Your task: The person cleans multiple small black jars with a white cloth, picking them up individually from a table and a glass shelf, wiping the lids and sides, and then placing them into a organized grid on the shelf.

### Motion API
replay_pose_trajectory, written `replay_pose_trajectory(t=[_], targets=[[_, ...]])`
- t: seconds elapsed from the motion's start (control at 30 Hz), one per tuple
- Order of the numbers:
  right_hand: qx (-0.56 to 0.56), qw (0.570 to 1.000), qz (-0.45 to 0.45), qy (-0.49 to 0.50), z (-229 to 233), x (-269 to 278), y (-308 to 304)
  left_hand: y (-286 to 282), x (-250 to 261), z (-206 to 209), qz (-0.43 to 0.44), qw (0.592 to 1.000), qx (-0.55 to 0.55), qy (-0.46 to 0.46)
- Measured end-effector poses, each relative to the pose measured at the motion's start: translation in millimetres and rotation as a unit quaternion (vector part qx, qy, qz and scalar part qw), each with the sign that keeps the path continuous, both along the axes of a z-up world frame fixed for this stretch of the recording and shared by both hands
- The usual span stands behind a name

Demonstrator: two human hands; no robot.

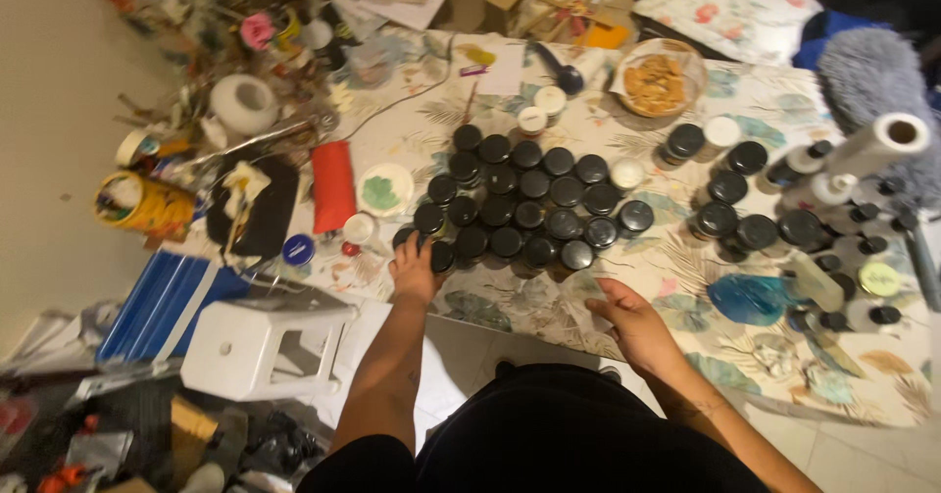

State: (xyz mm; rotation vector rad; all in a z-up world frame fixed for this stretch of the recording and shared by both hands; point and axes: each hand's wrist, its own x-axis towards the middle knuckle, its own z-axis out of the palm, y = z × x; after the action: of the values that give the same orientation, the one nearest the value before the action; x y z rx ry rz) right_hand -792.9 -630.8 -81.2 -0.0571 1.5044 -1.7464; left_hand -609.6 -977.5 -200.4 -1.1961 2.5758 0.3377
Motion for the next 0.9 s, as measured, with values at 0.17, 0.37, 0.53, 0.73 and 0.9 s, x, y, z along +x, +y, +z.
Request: replay_pose_trajectory(t=[0.17,0.37,0.53,0.73,0.9], targets=[[0.010,1.000,-0.003,-0.006,-2,-4,11,0,-2,-6,0.006,1.000,-0.010,0.023],[0.020,0.999,0.027,-0.030,-29,-29,17,24,30,-5,0.071,0.961,0.065,0.260],[0.027,0.996,0.075,-0.044,-29,-42,16,84,38,25,0.211,0.790,0.247,0.520],[0.006,0.989,0.145,0.039,44,-54,1,151,17,89,0.174,0.570,0.348,0.724],[-0.121,0.924,0.223,0.287,138,-33,0,223,-3,152,0.061,0.549,0.361,0.751]])
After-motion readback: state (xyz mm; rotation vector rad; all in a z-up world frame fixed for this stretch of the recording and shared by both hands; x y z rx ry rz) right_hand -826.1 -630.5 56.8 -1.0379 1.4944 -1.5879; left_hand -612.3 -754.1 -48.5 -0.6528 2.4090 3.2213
